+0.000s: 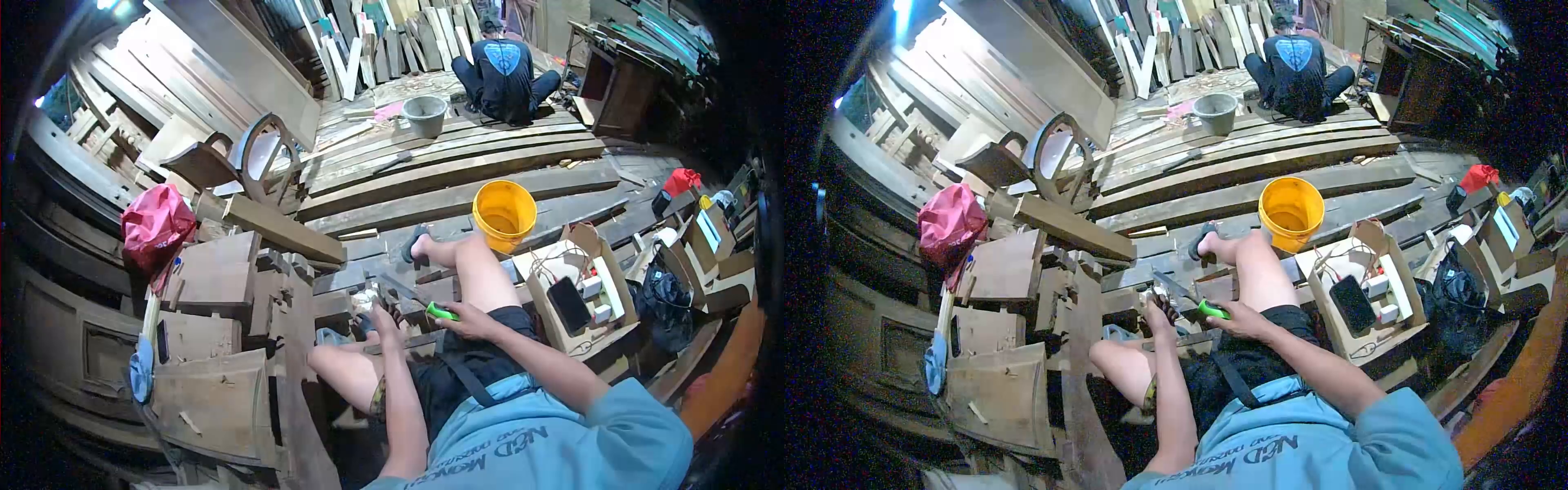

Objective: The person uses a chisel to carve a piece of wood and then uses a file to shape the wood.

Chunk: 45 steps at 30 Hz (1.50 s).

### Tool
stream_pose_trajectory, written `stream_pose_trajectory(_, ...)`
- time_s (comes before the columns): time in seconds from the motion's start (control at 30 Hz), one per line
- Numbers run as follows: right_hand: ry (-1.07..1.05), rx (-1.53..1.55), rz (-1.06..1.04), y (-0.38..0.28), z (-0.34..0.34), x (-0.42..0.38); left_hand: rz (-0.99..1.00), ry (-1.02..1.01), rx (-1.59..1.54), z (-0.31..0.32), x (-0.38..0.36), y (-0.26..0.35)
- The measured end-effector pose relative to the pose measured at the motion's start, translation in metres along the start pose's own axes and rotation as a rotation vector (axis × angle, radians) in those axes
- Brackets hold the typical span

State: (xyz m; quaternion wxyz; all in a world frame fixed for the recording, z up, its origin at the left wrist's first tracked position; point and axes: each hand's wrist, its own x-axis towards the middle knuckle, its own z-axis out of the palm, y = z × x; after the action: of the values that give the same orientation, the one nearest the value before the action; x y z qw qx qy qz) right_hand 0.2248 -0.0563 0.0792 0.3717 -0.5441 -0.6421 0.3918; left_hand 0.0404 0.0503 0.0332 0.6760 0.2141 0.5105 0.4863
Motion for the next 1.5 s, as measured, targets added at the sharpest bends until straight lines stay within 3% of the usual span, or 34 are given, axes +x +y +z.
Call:
stream_pose_trajectory(0.1, -0.082, 0.024, 0.136, -0.011, -0.005, 0.0, 0.117, 0.049, -0.047, 0.006, -0.001, -0.001)
stream_pose_trajectory(0.27, -0.059, 0.054, 0.103, -0.016, -0.008, 0.0, 0.224, 0.142, 0.009, 0.016, -0.01, 0.004)
stream_pose_trajectory(0.33, -0.081, 0.007, 0.15, -0.021, -0.011, 0.0, 0.411, 0.236, 0.213, 0.016, -0.007, 0.001)
stream_pose_trajectory(0.43, -0.048, -0.056, 0.012, -0.003, -0.003, 0.0, 0.412, 0.116, 0.224, 0.013, -0.013, 0.005)
stream_pose_trajectory(0.57, -0.112, -0.139, 0.026, 0.013, 0.003, 0.002, 0.403, 0.135, 0.192, 0.009, -0.005, -0.001)
stream_pose_trajectory(0.63, -0.12, -0.115, 0.001, 0.021, 0.007, 0.002, 0.216, 0.022, 0.086, -0.001, 0.009, -0.007)
stream_pose_trajectory(0.77, -0.093, -0.138, -0.079, 0.031, 0.011, 0.003, 0.097, 0.035, 0.026, -0.007, 0.019, -0.013)
stream_pose_trajectory(0.83, -0.103, -0.167, -0.034, 0.014, 0.006, 0.0, 0.305, -0.004, 0.035, 0.001, 0.007, -0.007)
stream_pose_trajectory(1.03, -0.154, -0.163, 0.084, -0.009, 0.0, -0.002, 0.29, -0.011, 0.051, 0.013, -0.02, 0.012)
stream_pose_trajectory(1.13, -0.111, -0.159, 0.041, -0.01, 0.001, -0.003, 0.407, 0.015, 0.101, 0.012, -0.018, 0.011)
stream_pose_trajectory(1.27, -0.091, -0.148, -0.014, -0.006, 0.005, -0.002, 0.368, 0.011, 0.092, 0.003, -0.007, 0.002)
stream_pose_trajectory(1.4, -0.131, -0.155, 0.07, -0.013, 0.008, -0.002, 0.386, 0.156, 0.135, 0.015, -0.015, 0.004)
stream_pose_trajectory(1.47, -0.13, -0.171, 0.095, -0.008, 0.012, -0.001, 0.596, 0.163, 0.4, 0.004, 0.003, -0.01)
stream_pose_trajectory(1.5, -0.11, -0.15, 0.102, -0.008, 0.015, 0.001, 0.602, 0.163, 0.439, 0.006, 0.001, -0.008)
